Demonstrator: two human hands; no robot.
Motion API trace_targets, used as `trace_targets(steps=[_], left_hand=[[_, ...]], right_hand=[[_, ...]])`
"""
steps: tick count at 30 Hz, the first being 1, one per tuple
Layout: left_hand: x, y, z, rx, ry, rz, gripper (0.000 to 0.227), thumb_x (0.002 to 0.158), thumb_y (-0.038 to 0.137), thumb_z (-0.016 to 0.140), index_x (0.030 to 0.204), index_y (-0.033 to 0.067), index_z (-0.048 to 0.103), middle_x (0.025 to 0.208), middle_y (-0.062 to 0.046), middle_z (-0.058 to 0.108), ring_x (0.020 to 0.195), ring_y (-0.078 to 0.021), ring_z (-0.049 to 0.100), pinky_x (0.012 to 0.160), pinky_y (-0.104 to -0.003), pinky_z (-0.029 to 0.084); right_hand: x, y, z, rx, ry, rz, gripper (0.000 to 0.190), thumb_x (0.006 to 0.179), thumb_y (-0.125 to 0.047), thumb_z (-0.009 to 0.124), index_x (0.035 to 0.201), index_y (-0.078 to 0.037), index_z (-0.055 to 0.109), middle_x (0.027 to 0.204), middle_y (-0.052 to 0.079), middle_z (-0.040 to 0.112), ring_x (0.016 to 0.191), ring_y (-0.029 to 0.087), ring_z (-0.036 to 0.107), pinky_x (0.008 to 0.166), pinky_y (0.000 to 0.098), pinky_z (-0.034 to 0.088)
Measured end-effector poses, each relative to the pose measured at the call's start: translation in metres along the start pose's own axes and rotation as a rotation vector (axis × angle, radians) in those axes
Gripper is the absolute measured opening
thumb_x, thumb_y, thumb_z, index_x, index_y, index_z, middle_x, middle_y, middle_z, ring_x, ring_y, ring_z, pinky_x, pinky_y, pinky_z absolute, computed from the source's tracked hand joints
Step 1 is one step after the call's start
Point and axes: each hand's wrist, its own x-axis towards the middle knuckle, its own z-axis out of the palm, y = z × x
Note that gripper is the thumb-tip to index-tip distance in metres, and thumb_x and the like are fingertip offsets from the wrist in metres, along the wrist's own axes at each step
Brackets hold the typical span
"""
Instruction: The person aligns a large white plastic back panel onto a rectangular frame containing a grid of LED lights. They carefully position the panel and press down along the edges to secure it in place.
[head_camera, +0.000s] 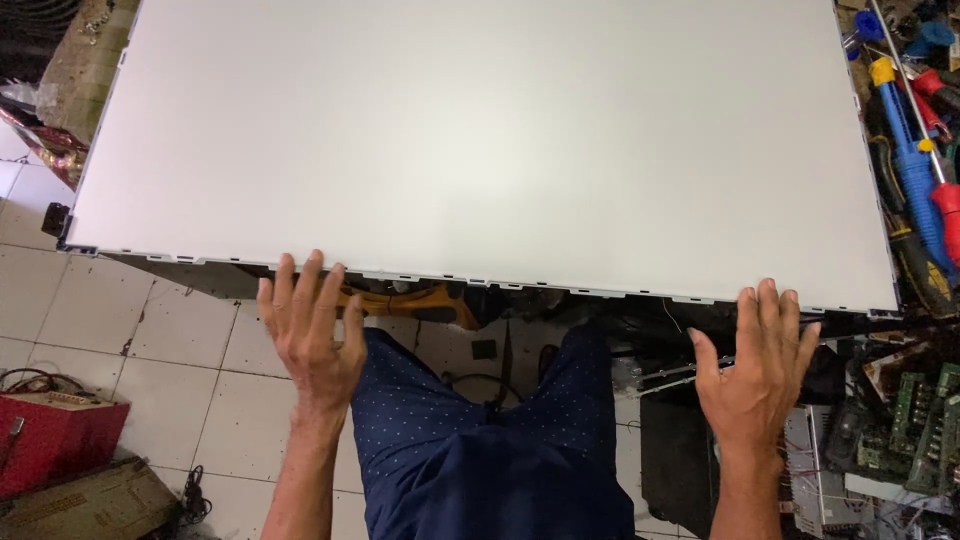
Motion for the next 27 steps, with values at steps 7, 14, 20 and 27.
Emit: trace_targets(steps=[7,14,20,27], left_hand=[[0.008,0.027,-0.002,-0.059,0.026,-0.016,0.042,0.102,0.013,0.073,0.14,-0.0015,0.06,0.149,-0.017,0.058,0.148,-0.039,0.045,0.126,-0.064,0.029],[0.016,0.019,-0.009,-0.072,-0.027,0.093,0.03,0.102,0.003,0.075,0.13,-0.008,0.07,0.138,-0.025,0.07,0.14,-0.043,0.056,0.128,-0.057,0.026],[0.005,0.012,-0.005,-0.022,-0.049,0.139,0.037,0.102,-0.008,0.081,0.135,-0.023,0.072,0.144,-0.04,0.07,0.146,-0.0558,0.056,0.13,-0.066,0.03],[-0.05,-0.179,0.044,0.373,-0.257,0.436,0.046,0.107,0.039,0.065,0.136,0.0041,0.076,0.14,-0.016,0.083,0.123,-0.0388,0.075,0.103,-0.049,0.057]], right_hand=[[0.0,0.013,-0.002,0.006,-0.009,-0.03,0.07,0.097,-0.016,0.076,0.158,-0.005,0.043,0.164,0.021,0.038,0.154,0.051,0.03,0.124,0.086,0.014],[0.006,0.055,-0.02,-0.104,0.017,-0.015,0.061,0.097,-0.018,0.079,0.153,-0.01,0.057,0.162,0.019,0.05,0.151,0.048,0.043,0.12,0.0821,0.011],[-0.004,0.118,-0.035,0.035,0.093,0.194,0.045,0.111,-0.027,0.057,0.151,-0.008,0.053,0.165,0.017,0.033,0.156,0.045,0.027,0.128,0.0765,0.01],[0.023,0.179,-0.029,0.845,0.275,0.942,0.043,0.102,-0.037,0.06,0.134,-0.009,0.065,0.115,0.006,0.063,0.082,0.017,0.067,0.064,0.0293,0.056]])
